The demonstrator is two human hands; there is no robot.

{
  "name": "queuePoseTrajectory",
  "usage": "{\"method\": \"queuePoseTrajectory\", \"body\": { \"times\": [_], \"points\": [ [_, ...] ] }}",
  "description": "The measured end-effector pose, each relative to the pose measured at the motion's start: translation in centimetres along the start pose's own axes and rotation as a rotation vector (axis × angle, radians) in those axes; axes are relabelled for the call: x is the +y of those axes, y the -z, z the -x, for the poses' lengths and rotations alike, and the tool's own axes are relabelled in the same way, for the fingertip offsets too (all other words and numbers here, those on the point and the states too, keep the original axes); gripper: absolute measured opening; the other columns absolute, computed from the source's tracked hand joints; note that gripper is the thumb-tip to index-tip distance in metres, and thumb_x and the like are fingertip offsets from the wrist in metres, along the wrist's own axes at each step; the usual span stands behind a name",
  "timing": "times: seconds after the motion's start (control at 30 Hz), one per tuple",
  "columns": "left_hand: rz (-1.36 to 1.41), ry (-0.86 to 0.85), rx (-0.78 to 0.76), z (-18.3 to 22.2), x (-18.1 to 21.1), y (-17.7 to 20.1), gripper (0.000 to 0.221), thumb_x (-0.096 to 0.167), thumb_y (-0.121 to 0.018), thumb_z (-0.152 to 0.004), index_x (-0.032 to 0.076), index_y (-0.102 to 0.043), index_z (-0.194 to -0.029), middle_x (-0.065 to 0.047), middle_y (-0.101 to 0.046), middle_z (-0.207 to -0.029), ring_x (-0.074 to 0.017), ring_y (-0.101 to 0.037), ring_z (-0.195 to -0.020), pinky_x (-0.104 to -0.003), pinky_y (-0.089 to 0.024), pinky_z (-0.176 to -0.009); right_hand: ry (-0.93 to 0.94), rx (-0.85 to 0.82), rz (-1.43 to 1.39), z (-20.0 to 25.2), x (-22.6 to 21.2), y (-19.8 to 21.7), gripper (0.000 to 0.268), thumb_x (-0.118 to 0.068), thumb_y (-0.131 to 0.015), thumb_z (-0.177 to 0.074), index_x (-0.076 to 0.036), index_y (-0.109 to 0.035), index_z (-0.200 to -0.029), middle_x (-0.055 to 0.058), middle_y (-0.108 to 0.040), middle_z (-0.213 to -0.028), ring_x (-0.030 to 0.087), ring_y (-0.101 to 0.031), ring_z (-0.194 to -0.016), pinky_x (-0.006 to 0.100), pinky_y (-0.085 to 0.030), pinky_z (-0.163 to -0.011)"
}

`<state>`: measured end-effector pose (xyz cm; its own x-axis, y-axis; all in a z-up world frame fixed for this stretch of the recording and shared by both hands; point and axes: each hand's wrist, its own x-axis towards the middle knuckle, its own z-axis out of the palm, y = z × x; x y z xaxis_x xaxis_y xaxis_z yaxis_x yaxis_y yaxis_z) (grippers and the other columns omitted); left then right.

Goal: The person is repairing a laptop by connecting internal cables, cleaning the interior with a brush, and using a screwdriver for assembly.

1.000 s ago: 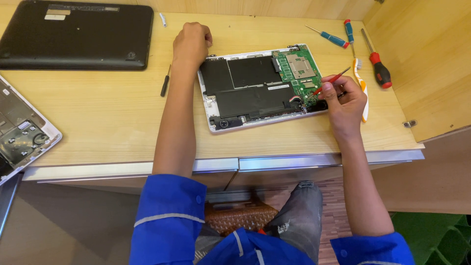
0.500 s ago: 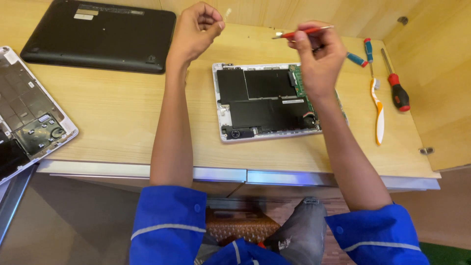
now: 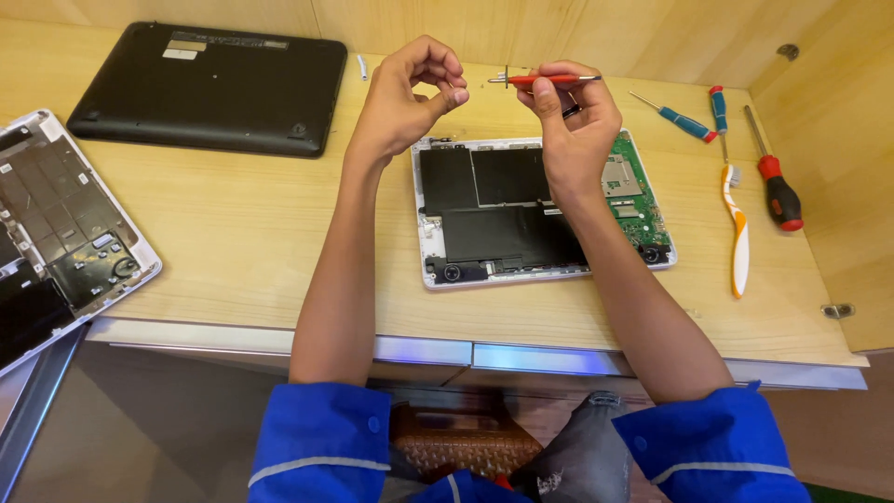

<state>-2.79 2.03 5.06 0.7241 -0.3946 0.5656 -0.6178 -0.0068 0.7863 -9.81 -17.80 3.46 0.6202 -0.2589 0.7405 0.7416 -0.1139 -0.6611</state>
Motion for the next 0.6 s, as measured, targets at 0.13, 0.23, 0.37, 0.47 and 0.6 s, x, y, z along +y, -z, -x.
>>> {"method": "queuePoseTrajectory", "body": {
  "times": [0.13,0.23,0.37,0.47,0.6],
  "points": [
    [0.083,0.032,-0.010,0.0,0.4,-1.0,0.021,0.009,-0.079,-0.092,0.017,-0.060,-0.097,0.001,-0.071,-0.094,-0.0082,-0.066,-0.090,-0.020,-0.048,-0.068,-0.102,0.018,-0.139,0.0,0.6,0.3,0.016,-0.012,-0.069,-0.101,0.000,-0.063,-0.109,0.013,-0.064,-0.106,0.028,-0.074,-0.100,0.036,-0.068,-0.091],
    [0.158,-0.021,-0.040,-0.1,0.6,-1.4,0.020,0.012,-0.080,-0.092,0.014,-0.061,-0.099,-0.001,-0.070,-0.096,-0.0103,-0.067,-0.092,-0.024,-0.056,-0.091,-0.111,0.038,-0.151,0.1,0.5,0.3,0.016,-0.012,-0.070,-0.100,0.000,-0.064,-0.109,0.014,-0.064,-0.106,0.027,-0.073,-0.101,0.036,-0.068,-0.092],
    [0.182,0.023,-0.026,0.0,0.6,-1.6,0.019,0.013,-0.078,-0.092,0.016,-0.061,-0.098,0.003,-0.068,-0.096,-0.0087,-0.066,-0.091,-0.023,-0.056,-0.089,-0.092,0.033,-0.096,0.2,0.3,0.3,0.015,-0.013,-0.067,-0.102,0.000,-0.063,-0.109,0.013,-0.064,-0.105,0.027,-0.073,-0.100,0.037,-0.068,-0.092],
    [0.190,0.028,-0.028,0.0,0.7,-1.6,0.018,0.013,-0.078,-0.093,0.016,-0.061,-0.097,0.004,-0.067,-0.095,-0.0081,-0.064,-0.089,-0.022,-0.056,-0.087,-0.083,0.026,-0.090,0.2,0.4,0.3,0.015,-0.013,-0.067,-0.103,0.000,-0.063,-0.109,0.013,-0.063,-0.107,0.027,-0.073,-0.100,0.037,-0.068,-0.092],
    [0.179,0.007,-0.025,-0.1,0.7,-1.7,0.016,0.014,-0.078,-0.093,0.015,-0.062,-0.097,0.003,-0.067,-0.096,-0.0082,-0.065,-0.089,-0.022,-0.056,-0.087,-0.070,0.011,-0.083,0.2,0.0,0.2,0.014,-0.013,-0.067,-0.103,-0.001,-0.062,-0.109,0.012,-0.063,-0.105,0.027,-0.073,-0.100,0.037,-0.068,-0.092]
  ]
}}
